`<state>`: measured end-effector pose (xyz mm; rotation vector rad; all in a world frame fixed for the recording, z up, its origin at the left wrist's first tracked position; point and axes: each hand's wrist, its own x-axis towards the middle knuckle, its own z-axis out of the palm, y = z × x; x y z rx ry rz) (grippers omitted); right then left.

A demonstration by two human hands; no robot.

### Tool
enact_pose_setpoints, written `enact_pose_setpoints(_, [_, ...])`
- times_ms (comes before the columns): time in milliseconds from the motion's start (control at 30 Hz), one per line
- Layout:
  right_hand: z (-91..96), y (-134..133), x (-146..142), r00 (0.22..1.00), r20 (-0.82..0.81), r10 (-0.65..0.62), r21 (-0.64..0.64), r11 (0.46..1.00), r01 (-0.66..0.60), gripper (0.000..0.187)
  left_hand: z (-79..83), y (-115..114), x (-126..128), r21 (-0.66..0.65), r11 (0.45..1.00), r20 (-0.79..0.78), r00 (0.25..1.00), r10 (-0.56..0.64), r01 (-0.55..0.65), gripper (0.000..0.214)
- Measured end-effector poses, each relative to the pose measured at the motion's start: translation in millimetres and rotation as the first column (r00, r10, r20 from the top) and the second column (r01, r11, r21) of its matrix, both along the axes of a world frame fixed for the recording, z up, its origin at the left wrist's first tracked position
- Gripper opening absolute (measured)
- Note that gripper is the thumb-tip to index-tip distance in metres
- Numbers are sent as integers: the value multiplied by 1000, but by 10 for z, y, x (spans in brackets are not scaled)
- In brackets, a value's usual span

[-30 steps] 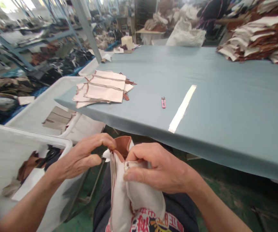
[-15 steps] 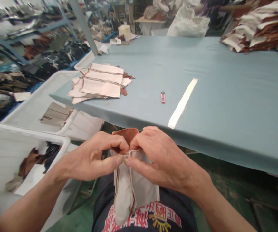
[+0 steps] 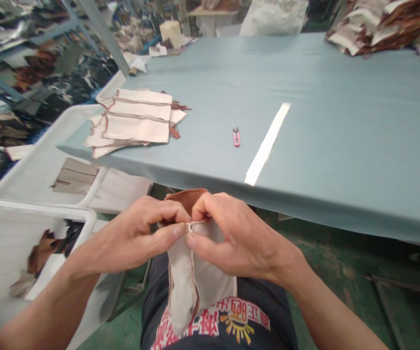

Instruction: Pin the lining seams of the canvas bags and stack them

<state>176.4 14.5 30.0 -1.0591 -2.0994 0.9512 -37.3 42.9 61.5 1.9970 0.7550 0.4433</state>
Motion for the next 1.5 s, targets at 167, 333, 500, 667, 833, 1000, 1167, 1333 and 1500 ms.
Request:
enact_pose_setpoints(167, [-12,22,10,999,-32,23,-48,999,-25,5,-119,-38,14,-108,990,70,993,98,-90,19])
enact_pose_setpoints(333, [-9,33,-5,1000,-18,23,-41,999,-24,5,-144,-65,4,-186,975,70,988,136,-121,21])
enact_pose_setpoints(500, [-28,40,-36,1000,-9,16,-30,999,-16,5,-148,-59,-24,-211,970,60,989,136,-121,18])
enact_pose_setpoints(667, [-42,62,-79,1000,-23,21,-51,998,-22,6,-207,-59,-39,-300,941,84,979,189,-156,16])
enact_pose_setpoints(833, [-15,74,-106,999,54,-9,-11,1000,9,5,-294,-85,-7,-329,916,170,939,299,-232,12])
enact_pose_setpoints(1000, [25,65,-123,997,70,-15,-13,1000,16,5,-337,-122,2,-290,921,179,931,318,-259,20])
enact_pose_setpoints(1167, [32,50,-114,996,84,12,-43,999,-9,3,-348,-159,-60,-140,959,122,957,263,-245,19])
enact_pose_setpoints(1333, [89,68,-150,982,182,57,55,996,-68,7,-360,-197,-78,44,945,113,941,318,-324,18])
enact_pose_setpoints(1500, [164,128,-205,967,244,70,49,995,-84,23,-223,-135,-143,-156,956,81,961,264,-249,28])
